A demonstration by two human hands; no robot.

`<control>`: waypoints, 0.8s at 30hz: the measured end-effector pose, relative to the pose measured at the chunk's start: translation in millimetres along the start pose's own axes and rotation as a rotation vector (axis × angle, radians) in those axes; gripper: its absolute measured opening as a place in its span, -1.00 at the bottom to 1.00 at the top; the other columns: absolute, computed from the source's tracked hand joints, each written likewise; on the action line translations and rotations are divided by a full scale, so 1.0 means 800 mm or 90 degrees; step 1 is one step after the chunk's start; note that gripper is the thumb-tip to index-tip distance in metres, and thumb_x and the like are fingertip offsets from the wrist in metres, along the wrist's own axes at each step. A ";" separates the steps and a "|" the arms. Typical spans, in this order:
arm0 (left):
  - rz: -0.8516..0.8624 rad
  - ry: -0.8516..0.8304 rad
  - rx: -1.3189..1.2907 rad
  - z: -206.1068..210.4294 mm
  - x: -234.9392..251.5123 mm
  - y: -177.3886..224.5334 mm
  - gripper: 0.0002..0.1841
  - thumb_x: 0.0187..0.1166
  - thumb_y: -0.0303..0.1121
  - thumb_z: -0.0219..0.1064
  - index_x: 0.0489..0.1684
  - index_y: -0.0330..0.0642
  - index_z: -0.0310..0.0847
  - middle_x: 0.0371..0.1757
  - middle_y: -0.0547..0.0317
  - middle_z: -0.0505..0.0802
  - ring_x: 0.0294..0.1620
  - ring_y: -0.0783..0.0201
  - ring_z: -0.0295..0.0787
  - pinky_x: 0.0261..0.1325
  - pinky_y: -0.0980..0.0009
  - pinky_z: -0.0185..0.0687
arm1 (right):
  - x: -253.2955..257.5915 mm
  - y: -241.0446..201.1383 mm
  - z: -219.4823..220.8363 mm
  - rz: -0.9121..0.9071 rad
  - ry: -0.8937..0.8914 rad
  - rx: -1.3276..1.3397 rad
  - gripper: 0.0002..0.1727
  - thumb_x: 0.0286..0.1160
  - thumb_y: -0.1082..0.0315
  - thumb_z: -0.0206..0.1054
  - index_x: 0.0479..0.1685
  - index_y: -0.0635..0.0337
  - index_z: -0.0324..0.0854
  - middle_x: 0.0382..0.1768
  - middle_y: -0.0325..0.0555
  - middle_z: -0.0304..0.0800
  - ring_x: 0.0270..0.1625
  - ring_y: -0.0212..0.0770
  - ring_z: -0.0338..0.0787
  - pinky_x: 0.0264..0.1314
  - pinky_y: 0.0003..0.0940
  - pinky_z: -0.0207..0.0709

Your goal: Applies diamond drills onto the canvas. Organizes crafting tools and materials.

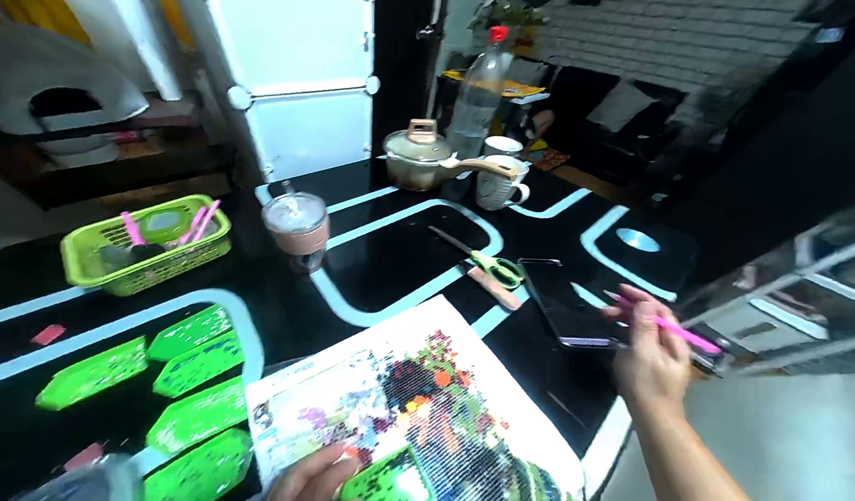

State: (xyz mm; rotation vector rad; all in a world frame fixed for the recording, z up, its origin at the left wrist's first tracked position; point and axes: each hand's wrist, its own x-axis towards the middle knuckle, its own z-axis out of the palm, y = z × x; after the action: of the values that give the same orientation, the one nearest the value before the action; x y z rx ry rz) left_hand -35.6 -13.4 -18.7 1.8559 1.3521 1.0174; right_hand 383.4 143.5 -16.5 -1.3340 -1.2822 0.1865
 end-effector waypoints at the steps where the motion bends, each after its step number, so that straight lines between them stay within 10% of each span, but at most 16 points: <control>1: -0.009 0.004 0.009 0.000 -0.001 0.001 -0.64 0.77 -0.24 0.19 0.24 -0.33 0.73 0.33 -0.29 0.77 0.38 -0.03 0.69 0.47 0.08 0.56 | -0.007 -0.012 0.009 0.011 -0.013 0.032 -0.48 0.88 0.13 -0.13 0.35 0.35 0.57 -0.14 -0.40 0.80 -0.13 -0.62 0.76 0.08 -0.57 0.68; 6: -0.045 0.004 0.072 0.005 0.000 0.011 -0.59 0.52 -0.17 0.46 0.21 -0.24 0.79 0.34 -0.22 0.78 0.34 -0.13 0.71 0.38 0.00 0.59 | -0.074 -0.093 0.063 0.125 -0.247 0.273 -0.65 0.85 0.08 0.02 0.03 -0.07 0.74 -0.29 -0.48 0.89 -0.30 -0.51 0.83 -0.21 -0.57 0.74; 11: -0.050 -0.014 0.107 0.006 -0.001 0.011 -0.46 0.38 -0.03 0.57 0.28 -0.14 0.77 0.40 -0.12 0.76 0.39 -0.08 0.67 0.43 0.03 0.56 | -0.139 -0.147 0.105 0.166 -0.471 0.447 -0.77 0.82 0.15 0.16 0.06 0.01 0.69 -0.20 -0.28 0.89 -0.31 -0.43 0.85 -0.30 -0.54 0.77; 24: -0.048 -0.008 0.130 0.012 -0.001 0.009 -0.46 0.35 -0.03 0.57 0.29 -0.10 0.77 0.43 -0.01 0.75 0.44 -0.03 0.64 0.45 0.05 0.54 | -0.142 -0.141 0.120 0.185 -0.469 0.400 -0.68 0.89 0.24 0.01 -0.04 0.14 0.68 -0.31 -0.26 0.88 -0.38 -0.44 0.83 -0.29 -0.59 0.74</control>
State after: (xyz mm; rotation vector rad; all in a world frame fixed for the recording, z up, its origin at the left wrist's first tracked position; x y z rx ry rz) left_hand -24.4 -16.9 -17.8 1.9379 1.5550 0.8552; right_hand 207.2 81.4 -19.5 -0.9025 -1.4337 1.2699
